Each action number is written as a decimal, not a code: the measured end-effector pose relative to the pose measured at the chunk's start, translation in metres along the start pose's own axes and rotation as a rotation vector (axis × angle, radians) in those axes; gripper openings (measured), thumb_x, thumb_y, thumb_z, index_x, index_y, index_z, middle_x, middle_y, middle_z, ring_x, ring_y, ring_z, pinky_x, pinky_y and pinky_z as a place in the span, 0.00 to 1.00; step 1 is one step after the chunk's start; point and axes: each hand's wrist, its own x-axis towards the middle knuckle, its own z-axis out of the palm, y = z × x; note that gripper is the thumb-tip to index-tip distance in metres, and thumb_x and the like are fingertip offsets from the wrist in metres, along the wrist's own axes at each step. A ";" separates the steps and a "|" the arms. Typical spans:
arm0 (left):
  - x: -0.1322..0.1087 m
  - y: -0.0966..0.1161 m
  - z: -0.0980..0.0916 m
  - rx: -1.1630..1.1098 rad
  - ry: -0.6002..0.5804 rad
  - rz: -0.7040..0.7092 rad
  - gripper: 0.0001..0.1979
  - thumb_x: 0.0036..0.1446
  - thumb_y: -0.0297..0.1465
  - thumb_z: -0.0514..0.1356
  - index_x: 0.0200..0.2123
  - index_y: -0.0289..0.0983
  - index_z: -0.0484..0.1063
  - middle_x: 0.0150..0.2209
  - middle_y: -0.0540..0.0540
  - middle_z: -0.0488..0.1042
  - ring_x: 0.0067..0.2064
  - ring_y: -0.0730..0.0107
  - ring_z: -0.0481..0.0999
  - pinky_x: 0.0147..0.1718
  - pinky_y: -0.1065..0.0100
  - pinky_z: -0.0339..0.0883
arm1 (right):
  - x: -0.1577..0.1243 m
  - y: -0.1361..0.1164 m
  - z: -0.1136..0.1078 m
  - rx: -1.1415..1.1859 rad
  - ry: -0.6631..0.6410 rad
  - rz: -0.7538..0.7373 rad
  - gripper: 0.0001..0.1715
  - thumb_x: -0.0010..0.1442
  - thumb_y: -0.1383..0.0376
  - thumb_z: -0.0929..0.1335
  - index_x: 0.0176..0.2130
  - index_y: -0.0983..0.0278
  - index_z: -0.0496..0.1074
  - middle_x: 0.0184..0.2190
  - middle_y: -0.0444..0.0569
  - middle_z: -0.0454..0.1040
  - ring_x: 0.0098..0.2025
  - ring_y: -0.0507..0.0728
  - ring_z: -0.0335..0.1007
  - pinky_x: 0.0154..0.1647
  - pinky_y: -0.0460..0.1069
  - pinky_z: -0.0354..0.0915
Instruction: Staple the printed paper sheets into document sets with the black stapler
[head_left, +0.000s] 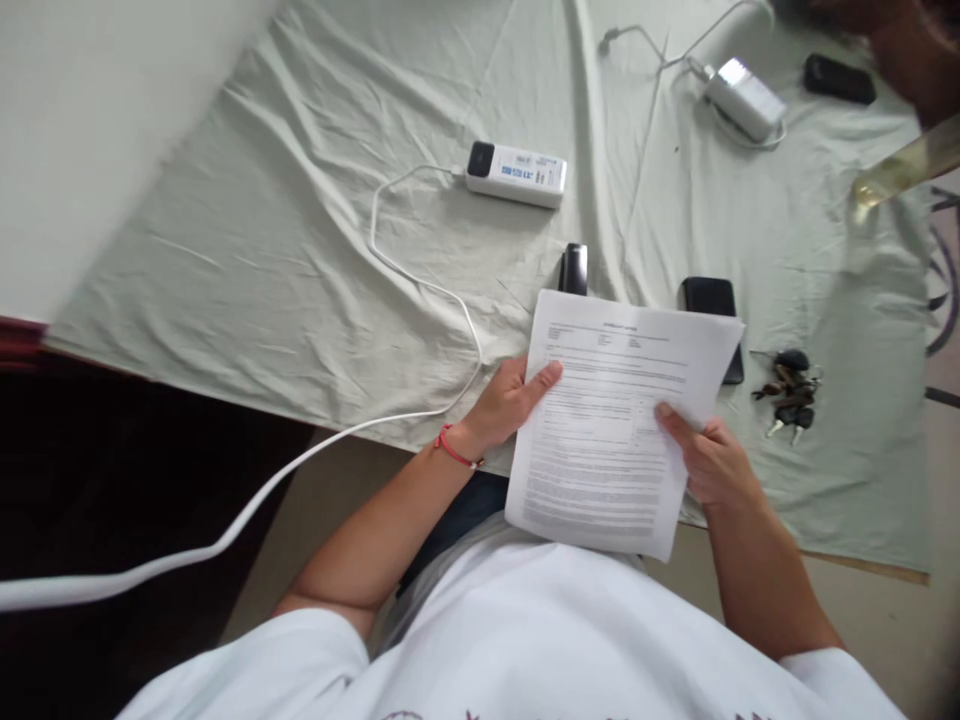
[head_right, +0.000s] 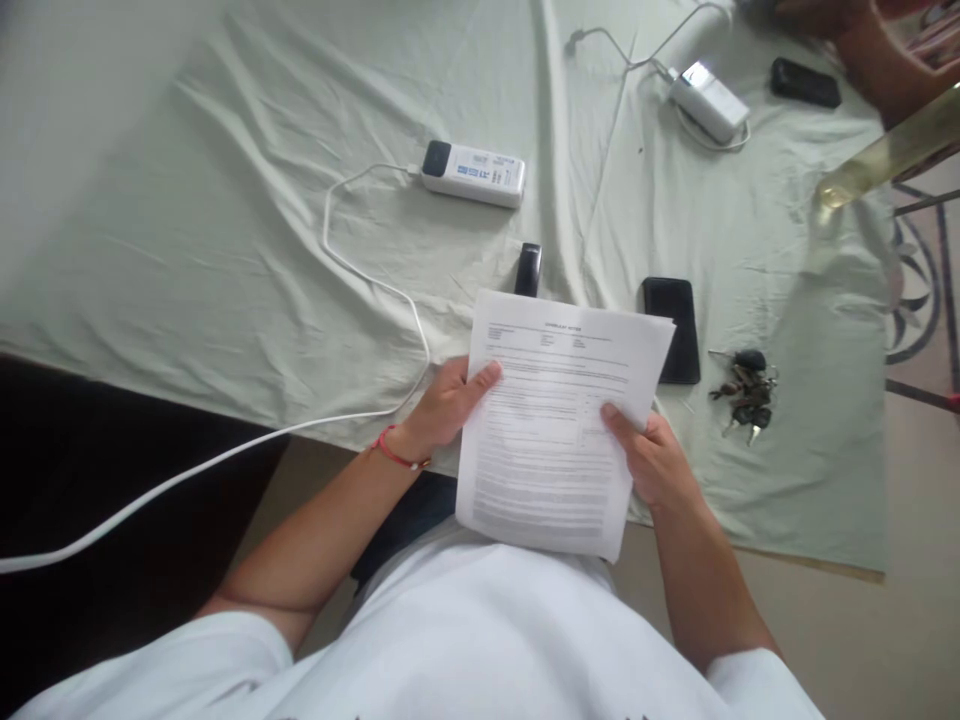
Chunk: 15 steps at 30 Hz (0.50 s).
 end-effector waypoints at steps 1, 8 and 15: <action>0.002 -0.001 0.000 -0.024 0.058 0.011 0.27 0.62 0.55 0.69 0.47 0.36 0.82 0.46 0.39 0.86 0.48 0.49 0.85 0.50 0.53 0.78 | 0.000 0.000 0.000 -0.008 -0.019 0.020 0.31 0.52 0.42 0.82 0.47 0.58 0.84 0.46 0.55 0.88 0.51 0.73 0.86 0.55 0.69 0.82; 0.025 0.001 0.002 0.182 0.335 0.040 0.15 0.68 0.38 0.65 0.30 0.39 0.72 0.30 0.48 0.73 0.36 0.64 0.73 0.38 0.64 0.67 | -0.003 -0.003 -0.004 -0.023 -0.071 0.068 0.26 0.54 0.44 0.82 0.44 0.58 0.86 0.43 0.52 0.89 0.47 0.72 0.87 0.52 0.67 0.83; 0.043 0.009 0.001 0.363 0.372 0.020 0.18 0.65 0.28 0.61 0.23 0.40 0.61 0.25 0.50 0.63 0.30 0.68 0.60 0.32 0.64 0.56 | 0.005 -0.008 -0.007 -0.057 -0.131 0.083 0.27 0.55 0.43 0.81 0.45 0.59 0.86 0.42 0.52 0.89 0.44 0.71 0.88 0.50 0.66 0.84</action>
